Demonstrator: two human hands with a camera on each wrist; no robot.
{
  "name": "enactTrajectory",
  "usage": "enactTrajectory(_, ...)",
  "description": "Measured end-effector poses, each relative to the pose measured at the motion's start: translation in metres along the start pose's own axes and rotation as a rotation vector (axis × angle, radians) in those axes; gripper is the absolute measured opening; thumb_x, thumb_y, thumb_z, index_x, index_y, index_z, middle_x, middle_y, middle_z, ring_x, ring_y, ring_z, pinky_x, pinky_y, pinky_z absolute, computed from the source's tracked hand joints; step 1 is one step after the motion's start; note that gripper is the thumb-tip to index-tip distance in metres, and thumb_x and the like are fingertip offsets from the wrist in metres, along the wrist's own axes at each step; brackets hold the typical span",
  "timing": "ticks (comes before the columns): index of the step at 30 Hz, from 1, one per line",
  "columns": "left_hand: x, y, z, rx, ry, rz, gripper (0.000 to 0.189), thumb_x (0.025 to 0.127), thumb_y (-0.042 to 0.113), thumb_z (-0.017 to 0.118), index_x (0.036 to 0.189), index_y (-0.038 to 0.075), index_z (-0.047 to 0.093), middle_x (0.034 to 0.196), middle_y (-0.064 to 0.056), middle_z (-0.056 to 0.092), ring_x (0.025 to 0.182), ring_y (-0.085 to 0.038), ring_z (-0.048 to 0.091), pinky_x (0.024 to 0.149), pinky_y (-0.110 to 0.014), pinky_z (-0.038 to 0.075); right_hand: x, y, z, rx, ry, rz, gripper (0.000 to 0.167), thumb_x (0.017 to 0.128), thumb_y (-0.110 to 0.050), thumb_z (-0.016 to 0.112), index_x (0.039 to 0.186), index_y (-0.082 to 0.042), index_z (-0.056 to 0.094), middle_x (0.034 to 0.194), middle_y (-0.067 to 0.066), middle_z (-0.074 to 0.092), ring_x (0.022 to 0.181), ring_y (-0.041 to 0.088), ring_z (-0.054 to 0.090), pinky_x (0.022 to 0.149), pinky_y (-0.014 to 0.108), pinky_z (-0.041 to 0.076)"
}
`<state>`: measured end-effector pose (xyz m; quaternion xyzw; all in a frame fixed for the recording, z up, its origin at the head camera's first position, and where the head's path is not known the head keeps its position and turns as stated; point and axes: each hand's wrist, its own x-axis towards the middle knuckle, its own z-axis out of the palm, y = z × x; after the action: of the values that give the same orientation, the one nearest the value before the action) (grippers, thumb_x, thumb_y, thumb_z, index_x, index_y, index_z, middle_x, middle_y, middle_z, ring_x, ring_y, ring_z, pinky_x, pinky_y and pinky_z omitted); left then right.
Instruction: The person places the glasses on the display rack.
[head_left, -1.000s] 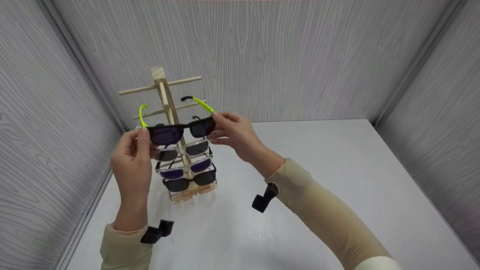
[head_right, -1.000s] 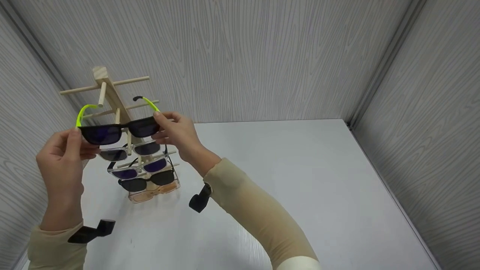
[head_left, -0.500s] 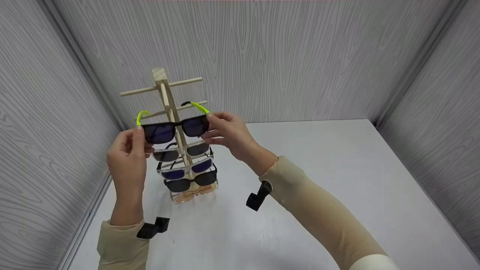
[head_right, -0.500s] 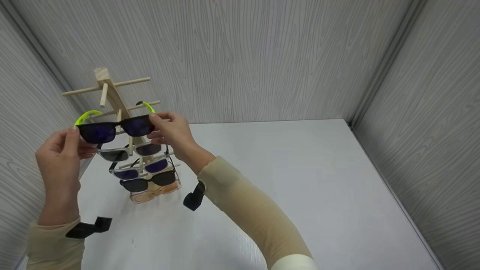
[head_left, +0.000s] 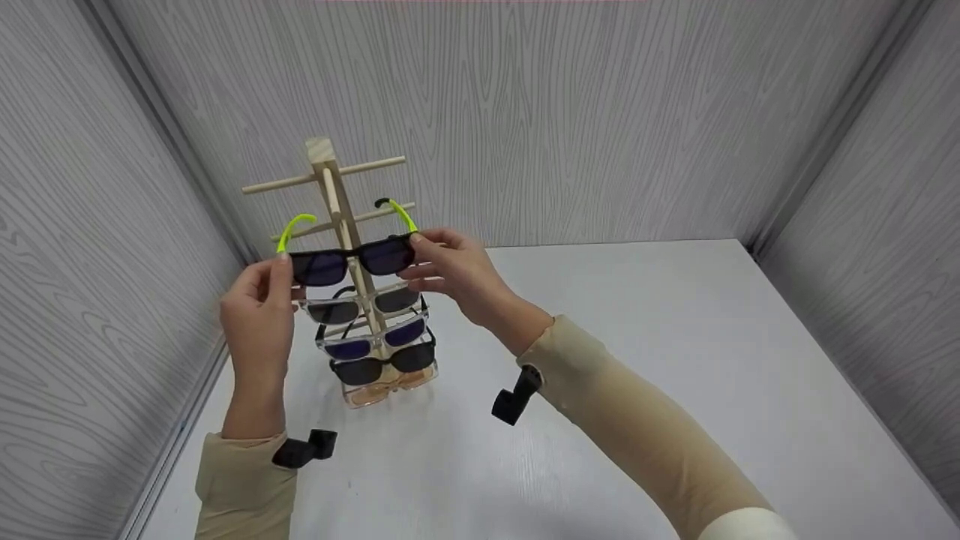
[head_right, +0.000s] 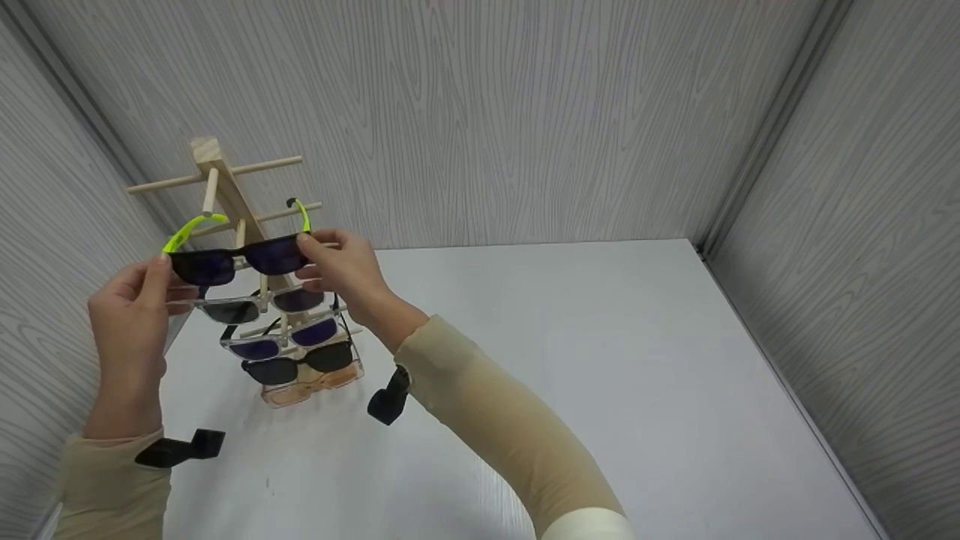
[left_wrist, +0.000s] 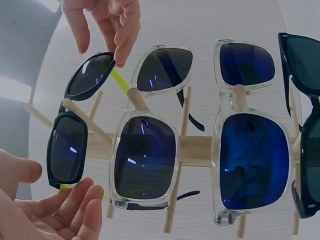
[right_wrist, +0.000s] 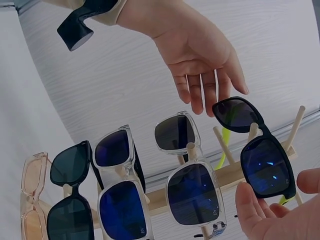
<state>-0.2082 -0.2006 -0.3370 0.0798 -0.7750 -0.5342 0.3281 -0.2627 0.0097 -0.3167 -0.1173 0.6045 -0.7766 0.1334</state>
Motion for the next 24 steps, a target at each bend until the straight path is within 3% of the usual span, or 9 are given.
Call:
enactTrajectory(8,0.0,-0.004,0.001,-0.018,-0.015,-0.001,0.041,0.094,0.04,0.05,0.108,0.005,0.067,0.089,-0.008,0.066,0.076,-0.017,0.064,0.06,-0.022,0.044,0.001,0.003,-0.008,-0.015,0.001,-0.009,0.025,0.095,-0.014,0.055,0.114,0.001,0.054,0.102,0.017,0.062,0.092,0.03,0.064,0.08,0.038,0.052)
enactTrajectory(17,-0.005,-0.008,-0.002,-0.027,-0.012,-0.013,0.04,0.095,0.039,0.05,0.111,0.005,0.065,0.092,-0.007,0.066,0.078,-0.014,0.061,0.063,-0.02,0.046,-0.006,0.005,-0.024,-0.018,-0.001,-0.029,0.029,0.095,-0.017,0.055,0.117,0.001,0.053,0.109,0.023,0.06,0.094,0.029,0.064,0.083,0.038,0.051)
enactTrajectory(24,-0.014,-0.011,-0.008,-0.077,-0.005,0.041,0.033,0.095,0.033,0.052,0.106,0.004,0.064,0.092,-0.008,0.066,0.078,-0.015,0.061,0.064,-0.021,0.047,-0.019,0.01,-0.042,-0.078,0.0,-0.063,0.029,0.095,-0.018,0.055,0.116,0.001,0.054,0.108,0.022,0.061,0.092,0.028,0.065,0.083,0.038,0.051)
